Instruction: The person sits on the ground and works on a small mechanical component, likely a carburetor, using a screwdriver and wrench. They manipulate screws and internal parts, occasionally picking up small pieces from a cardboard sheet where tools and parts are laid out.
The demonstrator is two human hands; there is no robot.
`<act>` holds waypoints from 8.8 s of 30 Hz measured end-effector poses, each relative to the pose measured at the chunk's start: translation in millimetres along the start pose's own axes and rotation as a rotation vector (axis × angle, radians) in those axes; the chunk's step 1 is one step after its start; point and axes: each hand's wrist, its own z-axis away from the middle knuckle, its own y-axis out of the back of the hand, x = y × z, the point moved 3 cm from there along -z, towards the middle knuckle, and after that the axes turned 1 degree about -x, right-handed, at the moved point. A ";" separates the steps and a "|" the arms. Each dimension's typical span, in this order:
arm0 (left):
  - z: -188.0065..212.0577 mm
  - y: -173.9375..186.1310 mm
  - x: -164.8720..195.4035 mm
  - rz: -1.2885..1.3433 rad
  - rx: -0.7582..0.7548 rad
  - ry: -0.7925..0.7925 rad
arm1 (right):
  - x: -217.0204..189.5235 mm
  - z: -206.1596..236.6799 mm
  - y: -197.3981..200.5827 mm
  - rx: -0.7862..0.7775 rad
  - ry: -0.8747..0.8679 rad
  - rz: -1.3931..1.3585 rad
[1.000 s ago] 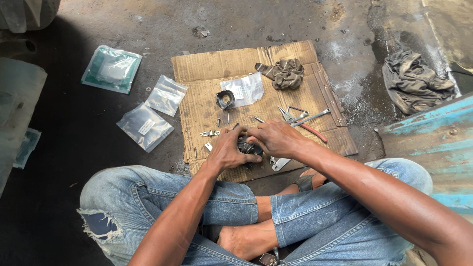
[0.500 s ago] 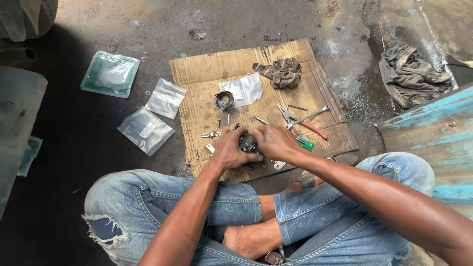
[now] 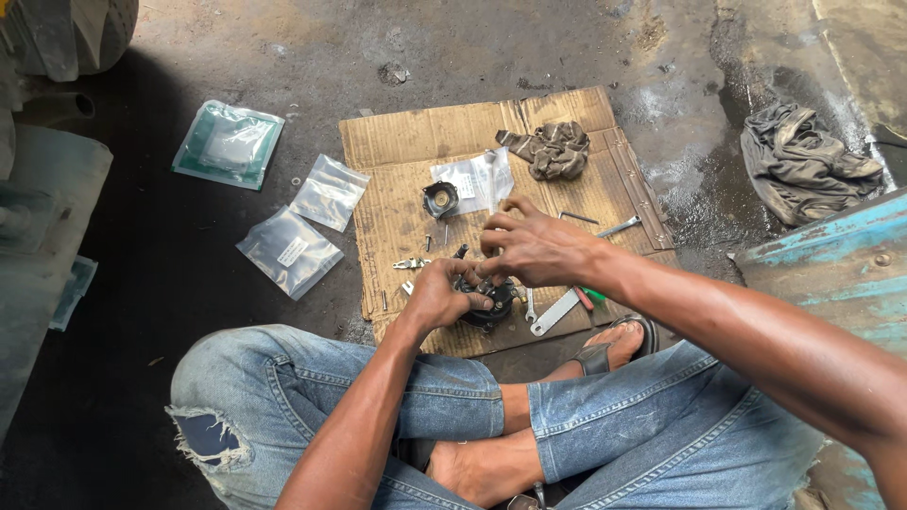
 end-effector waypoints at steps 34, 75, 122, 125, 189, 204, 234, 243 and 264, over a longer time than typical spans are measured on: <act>2.1 -9.2 1.3 -0.205 -0.036 -0.113 | 2.9 5.2 -18.0 0.157 -0.210 -0.672; 8.1 -1.2 0.4 -0.055 -0.010 0.042 | -12.0 -1.5 -3.4 -0.069 -0.196 -0.274; 4.0 -1.2 11.6 -0.106 -0.036 -0.144 | -13.7 9.6 -31.3 -0.032 -0.733 -0.638; 7.6 -1.7 9.0 -0.114 -0.017 -0.067 | -4.4 10.4 -20.5 -0.092 -0.515 -0.593; -6.8 -19.8 -3.4 -0.287 -0.087 -0.062 | 19.0 -4.3 -26.0 0.326 0.329 -0.013; -7.5 -22.6 2.6 -0.360 -0.053 0.032 | 23.4 1.0 -68.6 0.384 0.201 0.010; -1.6 -16.8 2.1 -0.245 -0.030 -0.091 | -17.6 22.5 -35.7 0.010 -0.750 -0.656; -1.6 -11.9 4.7 -0.151 -0.067 -0.051 | 17.8 16.3 -34.7 0.119 -0.444 -0.503; -4.4 -22.4 -0.1 -0.176 -0.057 -0.068 | 4.9 1.3 -60.4 0.111 -0.750 -0.667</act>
